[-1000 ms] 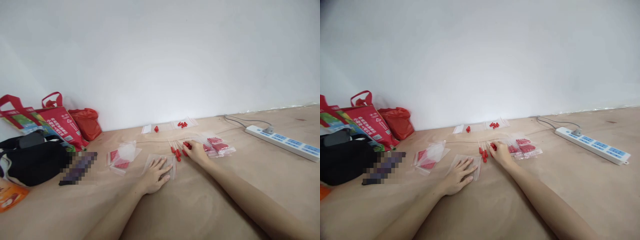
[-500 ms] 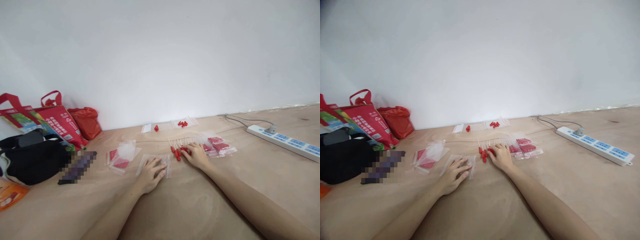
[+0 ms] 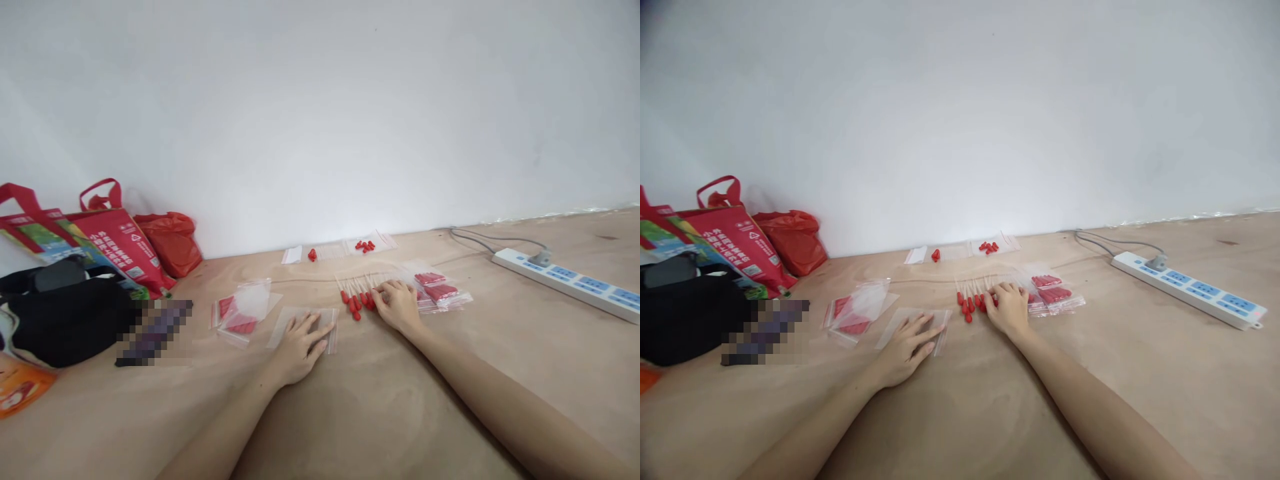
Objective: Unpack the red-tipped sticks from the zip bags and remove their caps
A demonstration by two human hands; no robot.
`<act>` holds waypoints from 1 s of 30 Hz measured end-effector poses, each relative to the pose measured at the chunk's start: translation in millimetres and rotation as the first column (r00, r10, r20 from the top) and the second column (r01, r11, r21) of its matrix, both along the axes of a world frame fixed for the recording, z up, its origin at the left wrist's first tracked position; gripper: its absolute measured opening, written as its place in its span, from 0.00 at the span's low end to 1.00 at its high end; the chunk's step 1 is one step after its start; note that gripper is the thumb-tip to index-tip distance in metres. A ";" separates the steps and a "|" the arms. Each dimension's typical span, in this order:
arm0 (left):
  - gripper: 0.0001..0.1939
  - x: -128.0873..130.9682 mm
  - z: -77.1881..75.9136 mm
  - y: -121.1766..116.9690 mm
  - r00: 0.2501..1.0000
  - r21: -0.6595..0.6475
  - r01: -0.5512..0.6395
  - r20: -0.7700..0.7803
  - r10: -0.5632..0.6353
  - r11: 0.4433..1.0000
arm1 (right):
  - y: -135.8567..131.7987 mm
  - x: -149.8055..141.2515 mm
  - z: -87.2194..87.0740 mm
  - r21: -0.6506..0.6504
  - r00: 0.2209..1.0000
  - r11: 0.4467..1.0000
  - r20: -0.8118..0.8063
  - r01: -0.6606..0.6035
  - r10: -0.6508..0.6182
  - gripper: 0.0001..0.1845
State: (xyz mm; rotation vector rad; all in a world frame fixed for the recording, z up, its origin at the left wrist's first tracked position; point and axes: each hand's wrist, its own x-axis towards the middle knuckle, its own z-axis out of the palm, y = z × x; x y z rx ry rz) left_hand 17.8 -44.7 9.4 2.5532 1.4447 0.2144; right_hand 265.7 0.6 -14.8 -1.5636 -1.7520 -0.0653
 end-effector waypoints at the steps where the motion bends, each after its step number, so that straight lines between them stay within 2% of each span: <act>1: 0.20 0.3 1.1 -0.9 1.000 -0.014 0.004 -0.023 -0.005 1.000 | -1.8 -1.3 1.6 0.020 1.000 1.000 -0.005 -0.008 0.008 0.13; 2: 0.21 0.5 1.8 -1.7 0.999 -0.027 0.007 -0.040 -0.008 1.000 | -4.3 -3.1 3.6 0.040 0.999 0.998 -0.006 -0.042 0.042 0.12; 4: 0.21 0.9 1.5 -2.8 0.999 -0.037 0.012 -0.050 -0.014 0.999 | -11.8 -8.9 8.7 0.068 0.981 0.978 0.022 -0.196 0.195 0.12; 5: 0.21 1.0 0.7 -2.9 0.999 -0.031 0.013 -0.042 -0.014 0.999 | -16.4 -12.8 11.4 0.070 0.953 0.951 0.054 -0.302 0.299 0.12; 7: 0.20 0.4 -1.4 -1.7 1.000 0.022 -0.021 0.001 0.021 1.000 | -26.4 -21.9 15.6 0.042 0.853 0.858 0.139 -0.512 0.503 0.13; 10: 0.17 -3.8 -3.3 4.0 0.975 0.176 -0.207 0.121 0.187 0.962 | -38.3 -34.3 16.9 -0.042 0.700 0.727 0.236 -0.685 0.674 0.19; 13: 0.14 -12.6 -2.8 11.9 0.904 0.259 -0.418 0.210 0.372 0.871 | -43.2 -40.3 13.2 -0.115 0.632 0.675 0.268 -0.729 0.727 0.19; 15: 0.14 -19.4 -2.0 16.3 0.872 0.239 -0.481 0.231 0.432 0.844 | -43.8 -40.9 10.8 -0.139 0.630 0.677 0.269 -0.723 0.728 0.19; 18: 0.16 -28.2 -2.5 20.6 0.846 0.142 -0.502 0.286 0.450 0.853 | -43.9 -40.6 9.5 -0.125 0.661 0.705 0.264 -0.698 0.702 0.17; 21: 0.14 -34.9 -6.0 25.1 0.824 0.013 -0.470 0.365 0.433 0.883 | -44.3 -41.2 9.5 -0.094 0.685 0.727 0.270 -0.681 0.677 0.15; 23: 0.11 -39.1 -8.8 29.6 0.781 -0.036 -0.491 0.424 0.458 0.870 | -44.1 -41.7 9.0 -0.078 0.699 0.738 0.267 -0.671 0.664 0.14; 25: 0.12 -43.3 -10.1 35.0 0.717 -0.024 -0.573 0.469 0.516 0.819 | -43.3 -41.7 8.0 -0.065 0.713 0.749 0.264 -0.659 0.650 0.13; 27: 0.18 -46.7 -9.1 39.7 0.662 0.019 -0.659 0.489 0.568 0.752 | -42.3 -41.2 7.2 -0.055 0.721 0.758 0.270 -0.651 0.638 0.13; 30: 0.25 -46.8 -4.0 40.9 0.656 0.098 -0.728 0.387 0.648 0.679 | -41.7 -40.2 7.0 -0.049 0.724 0.762 0.276 -0.646 0.632 0.12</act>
